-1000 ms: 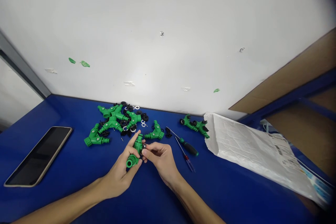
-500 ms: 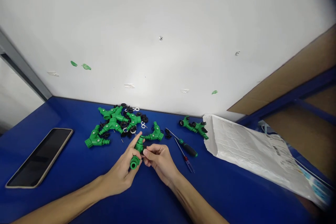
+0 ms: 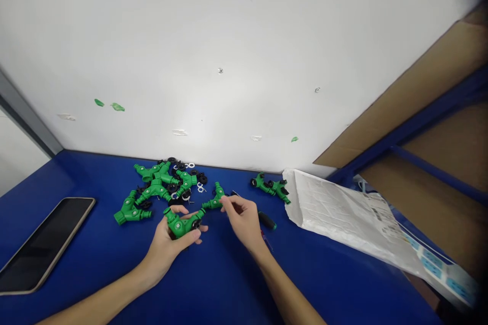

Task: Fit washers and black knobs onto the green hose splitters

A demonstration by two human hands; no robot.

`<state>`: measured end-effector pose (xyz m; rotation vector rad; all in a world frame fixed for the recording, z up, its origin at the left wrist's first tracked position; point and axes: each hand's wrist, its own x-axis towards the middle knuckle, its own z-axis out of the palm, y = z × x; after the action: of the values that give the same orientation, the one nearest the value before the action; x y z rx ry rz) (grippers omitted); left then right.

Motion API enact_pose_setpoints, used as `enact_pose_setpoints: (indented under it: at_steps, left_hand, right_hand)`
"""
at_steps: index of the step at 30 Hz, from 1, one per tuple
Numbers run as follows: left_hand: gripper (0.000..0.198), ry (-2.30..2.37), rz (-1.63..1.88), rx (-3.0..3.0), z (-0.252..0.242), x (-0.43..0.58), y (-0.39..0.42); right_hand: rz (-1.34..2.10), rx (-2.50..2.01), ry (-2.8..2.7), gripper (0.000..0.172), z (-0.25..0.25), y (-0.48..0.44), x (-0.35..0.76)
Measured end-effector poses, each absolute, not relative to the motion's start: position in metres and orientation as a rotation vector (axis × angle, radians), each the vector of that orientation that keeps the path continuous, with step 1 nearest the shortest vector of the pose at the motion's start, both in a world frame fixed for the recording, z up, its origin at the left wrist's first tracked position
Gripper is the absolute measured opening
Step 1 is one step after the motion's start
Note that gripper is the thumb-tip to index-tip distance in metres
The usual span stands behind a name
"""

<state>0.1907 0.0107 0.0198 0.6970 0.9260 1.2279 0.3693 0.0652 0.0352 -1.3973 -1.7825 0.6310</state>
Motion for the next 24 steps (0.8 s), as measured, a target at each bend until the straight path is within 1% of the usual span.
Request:
enact_pose_setpoints:
  at_steps: [2,4,6,13,19,24]
  left_hand:
    - [0.047,0.907,1.201,0.686,0.020,0.192,0.008]
    - [0.047,0.896,1.187,0.674,0.021,0.194,0.005]
    - [0.047,0.893,1.184,0.658,0.022,0.195,0.004]
    - [0.053,0.891,1.176,0.571,0.030,0.193,0.006]
    - [0.040,0.810,1.200,0.474,0.034,0.188,0.010]
    - [0.036,0.799,1.213,0.443,0.031,0.186,0.011]
  right_hand:
    - [0.377,-1.495,-1.989,0.033,0.040,0.080,0.371]
    - [0.296,-1.528,-2.127,0.018,0.043,0.096,0.365]
    - [0.254,-1.576,-2.243,0.012,0.044,0.112,0.353]
    - [0.135,-1.750,-2.517,0.011,0.040,0.141,0.325]
    - [0.099,-1.708,-2.597,0.021,0.054,0.130,0.341]
    - [0.108,-1.671,-2.637,0.017,0.053,0.126,0.346]
